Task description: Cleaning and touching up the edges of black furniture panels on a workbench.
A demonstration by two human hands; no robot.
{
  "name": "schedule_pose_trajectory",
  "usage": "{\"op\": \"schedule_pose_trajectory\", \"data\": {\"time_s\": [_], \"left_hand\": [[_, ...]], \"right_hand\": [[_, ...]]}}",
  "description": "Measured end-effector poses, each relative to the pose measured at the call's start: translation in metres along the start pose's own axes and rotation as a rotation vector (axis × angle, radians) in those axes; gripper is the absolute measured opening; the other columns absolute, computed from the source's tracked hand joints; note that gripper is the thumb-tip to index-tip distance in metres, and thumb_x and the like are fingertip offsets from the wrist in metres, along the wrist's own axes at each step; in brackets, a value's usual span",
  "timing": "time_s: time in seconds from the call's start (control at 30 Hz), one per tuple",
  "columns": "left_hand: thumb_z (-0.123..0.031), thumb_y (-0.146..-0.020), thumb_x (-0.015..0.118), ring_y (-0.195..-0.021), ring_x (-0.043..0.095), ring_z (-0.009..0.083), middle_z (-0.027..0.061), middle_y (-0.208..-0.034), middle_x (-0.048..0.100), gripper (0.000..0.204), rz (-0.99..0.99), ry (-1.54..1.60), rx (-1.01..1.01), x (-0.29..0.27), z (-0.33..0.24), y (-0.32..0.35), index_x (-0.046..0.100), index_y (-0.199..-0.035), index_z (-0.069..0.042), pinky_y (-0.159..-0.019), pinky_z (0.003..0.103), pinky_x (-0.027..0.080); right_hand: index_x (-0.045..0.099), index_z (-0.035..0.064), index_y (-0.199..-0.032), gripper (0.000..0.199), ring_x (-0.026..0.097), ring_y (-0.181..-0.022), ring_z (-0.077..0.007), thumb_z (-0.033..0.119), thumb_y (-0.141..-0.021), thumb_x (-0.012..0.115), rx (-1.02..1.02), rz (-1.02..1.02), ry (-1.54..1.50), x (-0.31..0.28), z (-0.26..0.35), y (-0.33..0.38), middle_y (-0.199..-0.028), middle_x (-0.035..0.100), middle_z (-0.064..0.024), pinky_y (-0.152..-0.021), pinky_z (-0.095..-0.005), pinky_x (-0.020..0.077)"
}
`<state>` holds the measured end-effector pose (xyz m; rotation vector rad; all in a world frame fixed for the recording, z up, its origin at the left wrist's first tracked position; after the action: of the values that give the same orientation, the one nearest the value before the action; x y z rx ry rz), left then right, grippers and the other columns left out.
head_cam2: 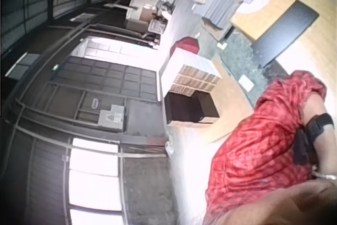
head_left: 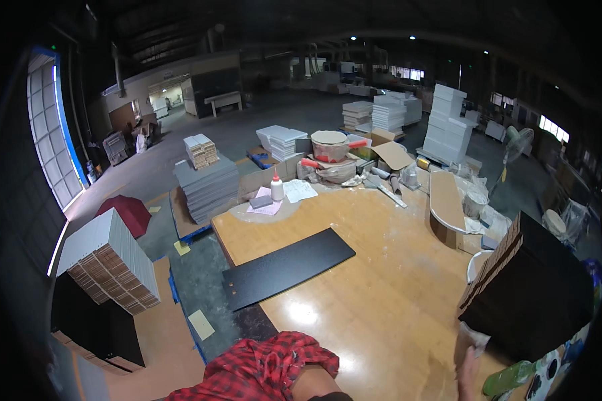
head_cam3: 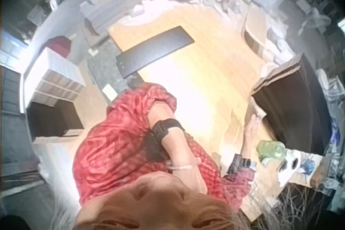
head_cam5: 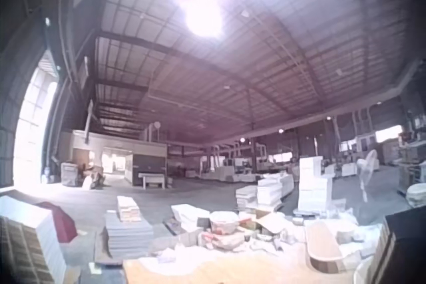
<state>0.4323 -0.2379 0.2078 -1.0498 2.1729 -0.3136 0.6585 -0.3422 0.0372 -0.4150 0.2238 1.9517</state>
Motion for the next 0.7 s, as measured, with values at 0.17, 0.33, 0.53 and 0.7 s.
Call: {"op": "schedule_pose_trajectory", "data": {"time_s": [0.17, 0.33, 0.53, 0.7], "left_hand": [[-0.02, -0.087, 0.053, -0.075, 0.06, 0.0204, 0.0101, -0.093, 0.063, 0.027, -0.039, -0.046, -0.08, -0.006, 0.017, 0.007, 0.057, -0.103, 0.002, -0.065, 0.031, 0.049], [-0.019, -0.086, 0.053, -0.075, 0.06, 0.0208, 0.0102, -0.093, 0.063, 0.027, -0.064, -0.069, -0.124, -0.006, 0.024, 0.011, 0.057, -0.103, 0.001, -0.066, 0.031, 0.049], [-0.018, -0.085, 0.053, -0.076, 0.06, 0.0213, 0.0104, -0.094, 0.062, 0.026, -0.079, -0.088, -0.152, -0.01, 0.028, 0.013, 0.057, -0.103, 0.001, -0.066, 0.032, 0.049], [-0.017, -0.084, 0.053, -0.077, 0.06, 0.0217, 0.0106, -0.094, 0.062, 0.026, -0.088, -0.088, -0.159, -0.013, 0.031, 0.015, 0.056, -0.103, 0.001, -0.067, 0.032, 0.048]], "right_hand": [[0.047, -0.007, -0.115, 0.049, 0.05, -0.1, -0.0196, 0.036, -0.092, 0.043, -0.068, 0.006, -0.08, -0.027, 0.117, 0.002, -0.107, 0.054, -0.0141, -0.089, -0.0315, 0.037], [0.045, -0.0058, -0.118, 0.051, 0.049, -0.103, -0.0199, 0.037, -0.092, 0.043, -0.315, -0.105, -0.157, -0.035, 0.112, -0.016, -0.112, 0.053, -0.013, -0.09, -0.031, 0.0358], [0.042, -0.0056, -0.121, 0.053, 0.048, -0.105, -0.0211, 0.039, -0.092, 0.043, -0.283, -0.147, -0.269, -0.058, 0.11, -0.036, -0.115, 0.051, -0.0127, -0.092, -0.0314, 0.0349], [0.046, -0.0041, -0.117, 0.047, 0.047, -0.098, -0.0145, 0.036, -0.093, 0.041, -0.369, -0.063, -0.181, -0.063, 0.165, -0.047, -0.108, 0.053, -0.0098, -0.087, -0.0282, 0.0365]]}}
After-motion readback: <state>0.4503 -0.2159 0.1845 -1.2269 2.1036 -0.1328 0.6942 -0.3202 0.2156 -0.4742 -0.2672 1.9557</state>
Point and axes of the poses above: each hand's wrist, its own y-axis away from the middle knuckle, its own x-axis out of the palm, z = x × y, the point moved 2 cm from there along -y, towards the middle knuckle
